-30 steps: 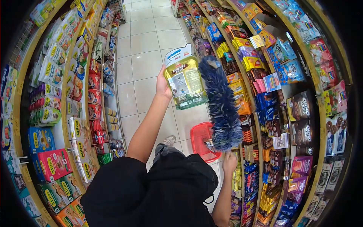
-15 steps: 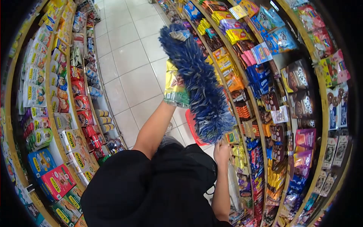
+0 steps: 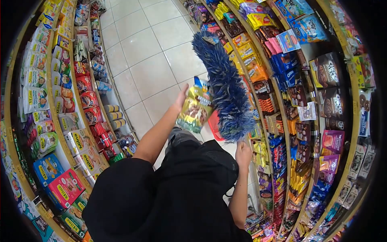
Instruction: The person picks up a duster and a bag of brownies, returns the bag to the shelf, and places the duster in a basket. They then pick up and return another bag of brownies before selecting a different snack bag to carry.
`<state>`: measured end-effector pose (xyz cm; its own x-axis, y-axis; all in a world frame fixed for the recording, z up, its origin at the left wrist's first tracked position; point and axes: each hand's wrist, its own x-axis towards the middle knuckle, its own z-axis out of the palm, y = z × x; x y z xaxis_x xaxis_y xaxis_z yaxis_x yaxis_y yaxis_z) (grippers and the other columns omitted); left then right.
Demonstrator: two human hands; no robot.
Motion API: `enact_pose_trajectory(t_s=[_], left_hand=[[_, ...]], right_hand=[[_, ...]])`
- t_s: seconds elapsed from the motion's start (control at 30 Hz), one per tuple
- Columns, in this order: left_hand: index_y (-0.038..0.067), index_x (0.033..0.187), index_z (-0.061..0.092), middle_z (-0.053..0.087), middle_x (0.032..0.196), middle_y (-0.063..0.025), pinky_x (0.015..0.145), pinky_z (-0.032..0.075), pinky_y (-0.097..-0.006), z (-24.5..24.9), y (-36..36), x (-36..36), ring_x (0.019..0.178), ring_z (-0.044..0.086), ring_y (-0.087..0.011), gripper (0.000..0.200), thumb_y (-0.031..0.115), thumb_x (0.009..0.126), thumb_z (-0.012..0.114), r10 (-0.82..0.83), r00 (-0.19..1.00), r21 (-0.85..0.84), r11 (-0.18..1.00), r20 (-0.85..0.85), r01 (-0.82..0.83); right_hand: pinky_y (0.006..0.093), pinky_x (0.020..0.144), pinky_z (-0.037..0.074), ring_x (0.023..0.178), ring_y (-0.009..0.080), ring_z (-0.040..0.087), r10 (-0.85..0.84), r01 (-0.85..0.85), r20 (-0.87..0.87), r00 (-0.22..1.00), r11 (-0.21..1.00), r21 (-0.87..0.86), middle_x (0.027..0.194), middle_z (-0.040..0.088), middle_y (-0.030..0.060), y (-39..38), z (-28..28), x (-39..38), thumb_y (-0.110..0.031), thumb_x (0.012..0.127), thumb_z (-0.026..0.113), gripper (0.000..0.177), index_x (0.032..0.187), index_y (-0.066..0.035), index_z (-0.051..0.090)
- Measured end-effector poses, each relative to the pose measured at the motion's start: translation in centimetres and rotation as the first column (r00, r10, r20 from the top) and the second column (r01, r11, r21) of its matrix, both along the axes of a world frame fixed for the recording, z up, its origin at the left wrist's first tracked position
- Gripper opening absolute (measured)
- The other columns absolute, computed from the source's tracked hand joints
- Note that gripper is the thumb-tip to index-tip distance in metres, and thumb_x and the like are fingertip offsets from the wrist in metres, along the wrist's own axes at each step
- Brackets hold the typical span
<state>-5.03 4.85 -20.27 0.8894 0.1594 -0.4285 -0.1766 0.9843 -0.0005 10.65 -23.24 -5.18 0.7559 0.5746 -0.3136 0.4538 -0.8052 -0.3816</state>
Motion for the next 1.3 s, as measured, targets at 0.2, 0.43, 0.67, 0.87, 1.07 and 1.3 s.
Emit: enact_pose_trajectory(t_s=[0.2, 0.43, 0.67, 0.87, 1.07, 1.3], left_hand=[[0.007, 0.131, 0.041, 0.043, 0.130, -0.0239, 0.100, 0.028, -0.0619, -5.0, -7.7, -1.4, 0.118, 0.045, -0.0361, 0.064, 0.054, 0.089, 0.033, 0.024, 0.984, -0.110, 0.994, 0.178, -0.004], [0.003, 0.119, 0.050, 0.059, 0.106, -0.0177, 0.081, 0.049, -0.0508, 0.2, -0.7, 0.7, 0.095, 0.059, -0.0343, 0.060, 0.053, 0.089, 0.033, 0.282, 0.902, -0.002, 0.955, 0.326, -0.298], [0.008, 0.101, 0.055, 0.059, 0.080, -0.0095, 0.064, 0.052, -0.0366, 10.3, 9.6, 1.7, 0.068, 0.059, -0.0228, 0.066, 0.068, 0.084, 0.033, 0.600, 0.796, 0.327, 0.738, 0.084, -0.591], [0.016, 0.090, 0.057, 0.056, 0.067, 0.0002, 0.049, 0.044, -0.0246, 11.5, 4.6, 5.1, 0.055, 0.053, -0.0102, 0.057, 0.067, 0.085, 0.032, 0.357, 0.932, 0.367, 0.877, -0.064, -0.311], [0.010, 0.116, 0.054, 0.061, 0.107, -0.0089, 0.086, 0.048, -0.0404, 13.2, 6.8, 3.1, 0.096, 0.059, -0.0248, 0.067, 0.064, 0.087, 0.028, 0.537, 0.824, 0.304, 0.766, 0.183, -0.566], [0.010, 0.128, 0.043, 0.054, 0.118, -0.0103, 0.085, 0.049, -0.0352, 6.8, 3.0, 5.9, 0.098, 0.056, -0.0220, 0.057, 0.050, 0.088, 0.047, 0.419, 0.863, 0.493, 0.709, 0.282, -0.505]], right_hand=[[0.0473, 0.058, 0.040, 0.065, 0.0429, 0.054, 0.012, -0.012, 0.002, 1.000, 1.000, -0.002, 0.067, 0.055, 0.0231, 0.9, 0.6, 0.2, -0.031, 0.089, 0.047, 0.036, 0.071, 0.000, 0.054], [0.0461, 0.057, 0.040, 0.065, 0.0419, 0.055, 0.024, -0.025, 0.045, 0.999, 1.000, 0.016, 0.065, 0.055, 0.0219, 1.2, 2.7, 0.9, -0.029, 0.088, 0.049, 0.031, 0.073, -0.001, 0.054], [0.0453, 0.055, 0.041, 0.059, 0.0409, 0.054, 0.144, -0.143, 0.050, 0.988, 0.989, -0.033, 0.061, 0.054, 0.0205, 0.7, 7.8, -0.6, -0.022, 0.086, 0.052, 0.026, 0.073, 0.001, 0.054], [0.0464, 0.057, 0.042, 0.063, 0.0430, 0.055, 0.072, -0.072, 0.009, 0.997, 0.995, 0.072, 0.064, 0.056, 0.0224, 5.2, 6.4, -2.5, -0.026, 0.089, 0.050, 0.029, 0.079, 0.000, 0.057], [0.0488, 0.058, 0.043, 0.067, 0.0444, 0.056, 0.179, -0.178, 0.095, 0.979, 0.984, -0.020, 0.067, 0.058, 0.0245, 4.4, 7.1, -2.9, -0.028, 0.090, 0.049, 0.028, 0.083, -0.002, 0.059], [0.0492, 0.056, 0.044, 0.064, 0.0433, 0.057, 0.180, -0.181, 0.053, 0.982, 0.983, 0.027, 0.065, 0.059, 0.0230, 5.3, 6.0, -4.2, -0.029, 0.087, 0.053, 0.027, 0.083, -0.003, 0.059]])
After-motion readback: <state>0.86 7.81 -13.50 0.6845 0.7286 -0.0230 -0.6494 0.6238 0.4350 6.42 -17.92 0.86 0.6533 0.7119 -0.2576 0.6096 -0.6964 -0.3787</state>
